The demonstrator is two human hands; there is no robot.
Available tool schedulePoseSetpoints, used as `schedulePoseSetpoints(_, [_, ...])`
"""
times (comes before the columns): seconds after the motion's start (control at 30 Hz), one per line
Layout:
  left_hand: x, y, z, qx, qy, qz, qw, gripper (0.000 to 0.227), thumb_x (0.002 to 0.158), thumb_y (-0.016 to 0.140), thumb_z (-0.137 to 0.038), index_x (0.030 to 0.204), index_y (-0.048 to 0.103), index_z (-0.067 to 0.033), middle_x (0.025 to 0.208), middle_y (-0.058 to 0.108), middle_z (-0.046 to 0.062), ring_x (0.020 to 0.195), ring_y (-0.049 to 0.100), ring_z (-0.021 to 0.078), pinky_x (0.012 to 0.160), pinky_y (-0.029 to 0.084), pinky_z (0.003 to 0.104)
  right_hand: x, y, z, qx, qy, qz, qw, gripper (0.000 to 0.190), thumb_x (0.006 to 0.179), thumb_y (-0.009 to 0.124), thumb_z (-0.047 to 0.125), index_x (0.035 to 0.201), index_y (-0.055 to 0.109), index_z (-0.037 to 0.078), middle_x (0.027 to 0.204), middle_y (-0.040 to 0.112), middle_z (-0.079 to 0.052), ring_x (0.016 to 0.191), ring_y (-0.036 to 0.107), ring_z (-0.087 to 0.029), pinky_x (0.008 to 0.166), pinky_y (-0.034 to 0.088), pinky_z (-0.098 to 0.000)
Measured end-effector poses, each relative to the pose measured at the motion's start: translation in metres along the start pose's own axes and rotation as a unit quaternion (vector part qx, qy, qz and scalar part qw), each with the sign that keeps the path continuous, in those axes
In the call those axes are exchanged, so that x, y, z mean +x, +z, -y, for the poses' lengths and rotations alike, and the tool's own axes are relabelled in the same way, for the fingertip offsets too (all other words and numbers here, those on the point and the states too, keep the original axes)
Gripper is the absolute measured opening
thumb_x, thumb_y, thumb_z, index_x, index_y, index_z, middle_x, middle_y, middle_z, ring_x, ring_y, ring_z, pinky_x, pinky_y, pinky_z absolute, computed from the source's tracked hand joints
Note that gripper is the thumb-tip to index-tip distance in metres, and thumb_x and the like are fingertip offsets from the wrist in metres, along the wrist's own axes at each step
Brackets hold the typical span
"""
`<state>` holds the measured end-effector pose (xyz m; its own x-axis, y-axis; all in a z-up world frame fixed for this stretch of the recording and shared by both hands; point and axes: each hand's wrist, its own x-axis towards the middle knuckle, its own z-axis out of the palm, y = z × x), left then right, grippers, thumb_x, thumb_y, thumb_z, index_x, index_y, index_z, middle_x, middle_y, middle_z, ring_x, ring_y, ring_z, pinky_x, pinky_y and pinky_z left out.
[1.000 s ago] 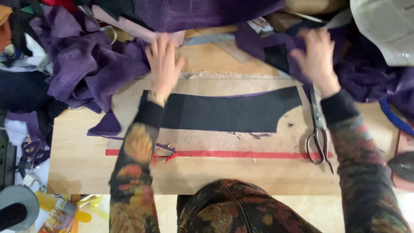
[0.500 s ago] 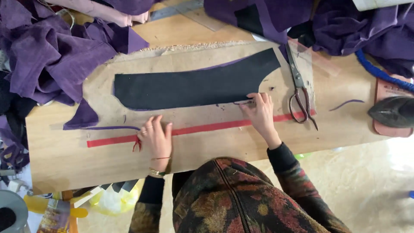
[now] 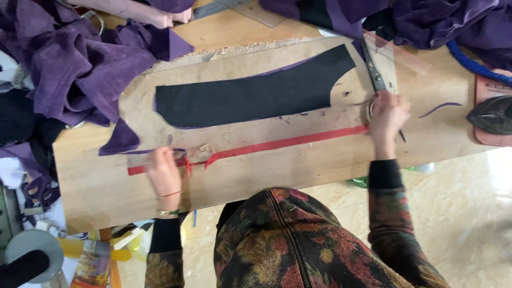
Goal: The person lays a black fabric piece on a table, then places a purple fabric piece on top. They smooth the fabric and use shears to cut the purple fabric along marked lines, trimming the edges and separating pieces.
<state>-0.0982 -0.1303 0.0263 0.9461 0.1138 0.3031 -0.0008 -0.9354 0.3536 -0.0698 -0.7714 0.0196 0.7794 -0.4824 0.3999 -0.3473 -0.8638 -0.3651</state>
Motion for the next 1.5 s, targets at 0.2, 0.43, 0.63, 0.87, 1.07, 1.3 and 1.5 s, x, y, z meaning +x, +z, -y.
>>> schedulePoseSetpoints(0.2, [0.019, -0.067, 0.057, 0.181, -0.024, -0.075, 0.98, 0.035, 0.08, 0.082, -0.001, 0.111, 0.069, -0.0093, 0.12, 0.057, 0.018, 0.102, 0.058, 0.0404, 0.075, 0.047, 0.053, -0.014, -0.045, 0.054, -0.053, -0.122, -0.001, 0.991, 0.014, 0.106, 0.06, 0.02, 0.108, 0.073, 0.013, 0.12, 0.061, -0.013, 0.108, 0.051, -0.04, 0.086, 0.036, -0.0543])
schedulePoseSetpoints(0.43, [0.04, 0.005, 0.034, 0.008, 0.166, -0.039, 0.985, 0.045, 0.075, 0.087, -0.014, 0.115, 0.067, -0.0127, 0.125, 0.058, 0.009, 0.12, 0.06, 0.0319, 0.104, 0.048, 0.044, -0.014, -0.034, 0.124, -0.031, -0.327, 0.215, 0.92, 0.054, 0.086, 0.078, 0.02, 0.138, 0.066, 0.017, 0.14, 0.062, -0.01, 0.131, 0.054, -0.029, 0.101, 0.038, -0.0417])
schedulePoseSetpoints(0.63, [0.093, 0.045, 0.016, 0.033, 0.326, -0.045, 0.944, 0.036, 0.084, 0.073, -0.003, 0.118, 0.071, -0.0117, 0.12, 0.062, 0.008, 0.11, 0.066, 0.0266, 0.087, 0.059, 0.037, 0.001, 0.0, 0.107, -0.087, -0.375, 0.149, 0.911, 0.049, 0.085, 0.072, 0.012, 0.133, 0.069, 0.018, 0.129, 0.066, -0.006, 0.124, 0.061, -0.022, 0.1, 0.04, -0.0353])
schedulePoseSetpoints(0.87, [0.114, 0.068, 0.031, 0.002, 0.33, 0.0, 0.944, 0.016, 0.091, 0.069, -0.011, 0.103, 0.073, -0.0208, 0.11, 0.065, -0.004, 0.107, 0.068, 0.0178, 0.092, 0.055, 0.031, 0.019, -0.005, 0.104, 0.042, -0.281, 0.184, 0.941, 0.028, 0.096, 0.069, 0.004, 0.12, 0.074, 0.018, 0.121, 0.067, -0.005, 0.116, 0.063, -0.028, 0.094, 0.041, -0.0376])
schedulePoseSetpoints(1.07, [0.138, -0.036, 0.002, -0.361, 0.049, 0.09, 0.927, 0.021, 0.099, 0.06, -0.005, 0.111, 0.072, -0.0173, 0.12, 0.069, 0.01, 0.129, 0.058, 0.0312, 0.111, 0.042, 0.044, 0.034, -0.088, 0.161, 0.195, -0.187, 0.253, 0.929, 0.026, 0.096, 0.061, -0.009, 0.114, 0.069, 0.008, 0.138, 0.066, -0.014, 0.127, 0.056, -0.042, 0.099, 0.042, -0.0488])
schedulePoseSetpoints(1.3, [0.178, -0.048, 0.065, -0.194, 0.029, 0.023, 0.98, 0.012, 0.107, 0.076, -0.025, 0.11, 0.074, -0.0135, 0.096, 0.073, 0.01, 0.094, 0.07, 0.0339, 0.083, 0.053, 0.042, 0.01, -0.034, 0.131, 0.393, 0.098, 0.479, 0.779, 0.017, 0.102, 0.063, 0.012, 0.118, 0.064, 0.007, 0.098, 0.068, -0.003, 0.084, 0.059, -0.008, 0.075, 0.05, -0.0212])
schedulePoseSetpoints(1.5, [0.187, 0.01, 0.051, 0.062, 0.093, -0.023, 0.993, 0.022, 0.091, 0.083, -0.034, 0.103, 0.071, -0.0206, 0.088, 0.073, 0.005, 0.083, 0.071, 0.0318, 0.075, 0.051, 0.046, -0.034, 0.008, 0.135, 0.366, 0.144, 0.448, 0.802, 0.013, 0.098, 0.064, 0.008, 0.11, 0.066, 0.004, 0.081, 0.068, -0.009, 0.055, 0.062, -0.012, 0.052, 0.051, -0.0234])
